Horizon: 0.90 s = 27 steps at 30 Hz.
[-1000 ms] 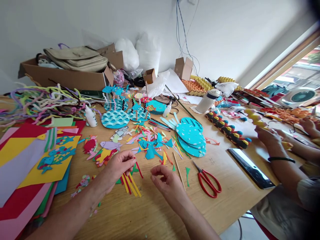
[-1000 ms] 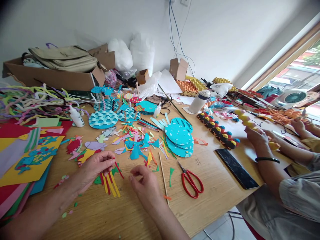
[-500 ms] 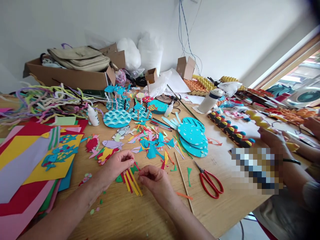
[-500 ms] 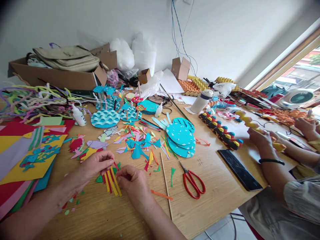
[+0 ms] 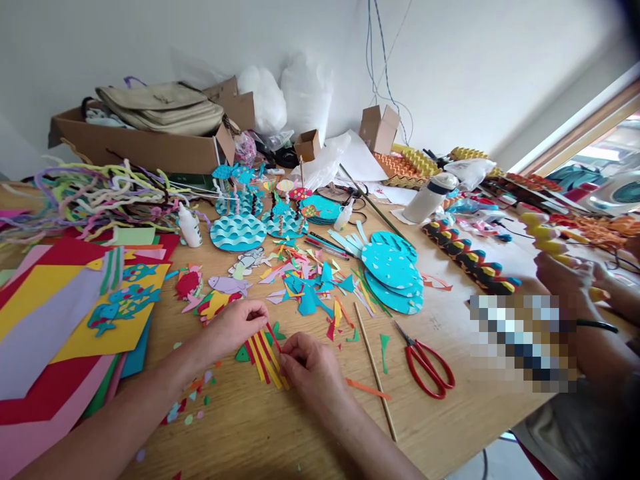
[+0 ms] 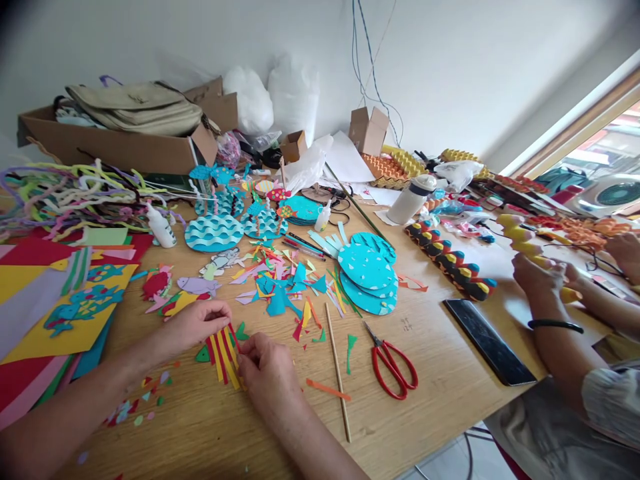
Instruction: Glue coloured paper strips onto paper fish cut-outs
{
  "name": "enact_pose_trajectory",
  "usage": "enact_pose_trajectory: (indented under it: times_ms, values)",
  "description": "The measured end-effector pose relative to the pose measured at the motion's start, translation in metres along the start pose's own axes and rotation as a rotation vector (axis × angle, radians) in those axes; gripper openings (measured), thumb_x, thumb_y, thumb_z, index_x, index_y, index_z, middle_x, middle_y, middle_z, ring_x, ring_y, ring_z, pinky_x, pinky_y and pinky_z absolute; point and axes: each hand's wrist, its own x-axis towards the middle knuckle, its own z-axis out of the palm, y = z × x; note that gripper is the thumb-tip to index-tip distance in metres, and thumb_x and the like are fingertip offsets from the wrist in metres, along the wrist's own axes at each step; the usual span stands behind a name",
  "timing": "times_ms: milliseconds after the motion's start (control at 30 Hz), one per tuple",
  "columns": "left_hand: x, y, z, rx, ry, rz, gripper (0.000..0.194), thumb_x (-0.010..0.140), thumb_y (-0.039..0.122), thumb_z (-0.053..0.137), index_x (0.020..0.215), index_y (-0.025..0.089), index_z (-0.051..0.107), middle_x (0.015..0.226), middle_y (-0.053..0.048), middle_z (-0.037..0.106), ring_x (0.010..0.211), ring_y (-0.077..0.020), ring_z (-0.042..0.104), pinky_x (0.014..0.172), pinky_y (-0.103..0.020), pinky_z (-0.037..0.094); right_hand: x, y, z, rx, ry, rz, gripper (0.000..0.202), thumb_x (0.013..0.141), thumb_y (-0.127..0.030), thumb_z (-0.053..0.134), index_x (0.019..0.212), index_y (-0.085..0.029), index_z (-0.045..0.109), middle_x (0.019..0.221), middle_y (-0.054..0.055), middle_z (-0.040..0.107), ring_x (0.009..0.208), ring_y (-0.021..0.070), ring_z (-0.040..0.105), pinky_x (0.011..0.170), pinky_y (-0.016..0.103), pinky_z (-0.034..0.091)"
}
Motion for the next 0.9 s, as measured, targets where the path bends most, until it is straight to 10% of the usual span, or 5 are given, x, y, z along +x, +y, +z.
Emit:
enact_pose_trajectory:
  times_ms: [467, 900]
  values:
    - [0.001, 0.004, 0.004, 0.168, 0.095, 0.035, 0.009, 0.062, 0.020, 0.051, 0.053, 0.020, 0.054, 0.050, 0.004, 0.049, 0.051, -0.0126, 0.044, 0.048, -0.022, 0.029, -0.004, 0.004, 0.001, -0.312, 0.047, -0.225, 0.022, 0.077, -0.012, 0.043, 0.078, -0.020, 0.064, 0.064, 0.000, 0.064, 0.056, 0.0111, 0.054, 0.053, 0.019, 0.034]
    - [0.003, 0.002, 0.005, 0.329, 0.071, 0.080, 0.015, 0.063, 0.013, 0.053, 0.050, 0.020, 0.051, 0.051, 0.005, 0.047, 0.051, -0.0124, 0.042, 0.051, -0.022, 0.025, -0.001, -0.002, 0.003, -0.251, -0.046, -0.066, 0.020, 0.069, -0.012, 0.049, 0.068, -0.019, 0.068, 0.058, -0.001, 0.063, 0.053, 0.0108, 0.052, 0.051, 0.019, 0.033]
